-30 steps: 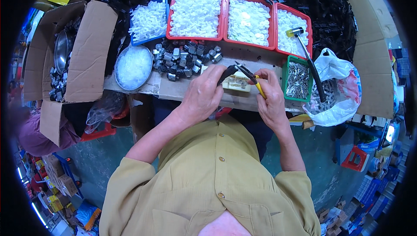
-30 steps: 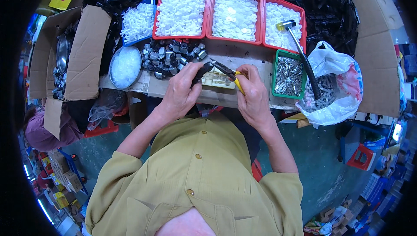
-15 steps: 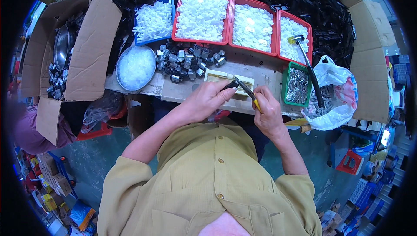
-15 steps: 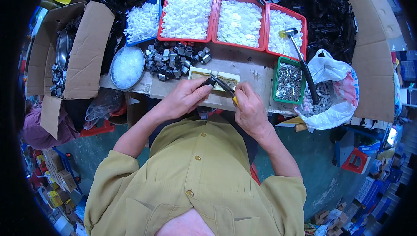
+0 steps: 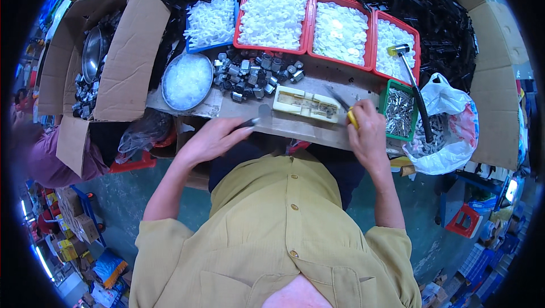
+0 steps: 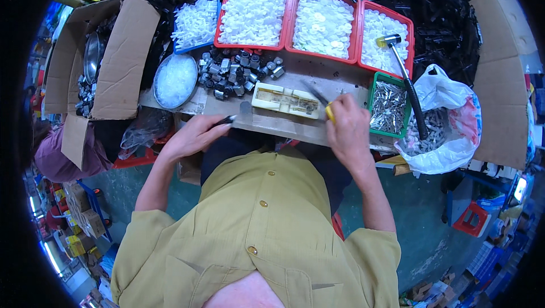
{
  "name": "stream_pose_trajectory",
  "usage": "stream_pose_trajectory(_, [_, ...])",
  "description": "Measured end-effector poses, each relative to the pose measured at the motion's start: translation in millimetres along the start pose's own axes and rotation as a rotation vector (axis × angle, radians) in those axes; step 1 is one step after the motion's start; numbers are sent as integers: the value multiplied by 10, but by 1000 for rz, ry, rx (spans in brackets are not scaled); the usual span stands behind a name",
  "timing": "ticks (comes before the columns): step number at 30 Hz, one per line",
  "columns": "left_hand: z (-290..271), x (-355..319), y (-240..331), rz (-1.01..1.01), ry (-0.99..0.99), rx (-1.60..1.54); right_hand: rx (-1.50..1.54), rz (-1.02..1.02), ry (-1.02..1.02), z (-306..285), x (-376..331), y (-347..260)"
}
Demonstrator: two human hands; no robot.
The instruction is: The person assembles small metal lock bodies by inserting pins and white plastic components into a wooden jig. They use a hammer to tap the pins into place and pliers to adjust parts, then place the finished units into a cardboard box.
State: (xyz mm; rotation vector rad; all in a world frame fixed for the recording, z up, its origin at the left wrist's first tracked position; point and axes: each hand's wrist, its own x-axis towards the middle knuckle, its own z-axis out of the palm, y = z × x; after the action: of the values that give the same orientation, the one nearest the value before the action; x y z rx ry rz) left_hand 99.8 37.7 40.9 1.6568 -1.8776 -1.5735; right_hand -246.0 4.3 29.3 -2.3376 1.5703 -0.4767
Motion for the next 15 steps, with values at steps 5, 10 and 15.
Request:
stream_pose_trajectory(5, [10,-448,-658,-84,265,516,-314,69,52,76,40,190])
stream_pose_trajectory(10, [45,-214,-397,166,537,370,-413,66,29,127,31,153])
stream_pose_trajectory(15, [174,262,-114,435,757,412,-343,44,5,104,5,126])
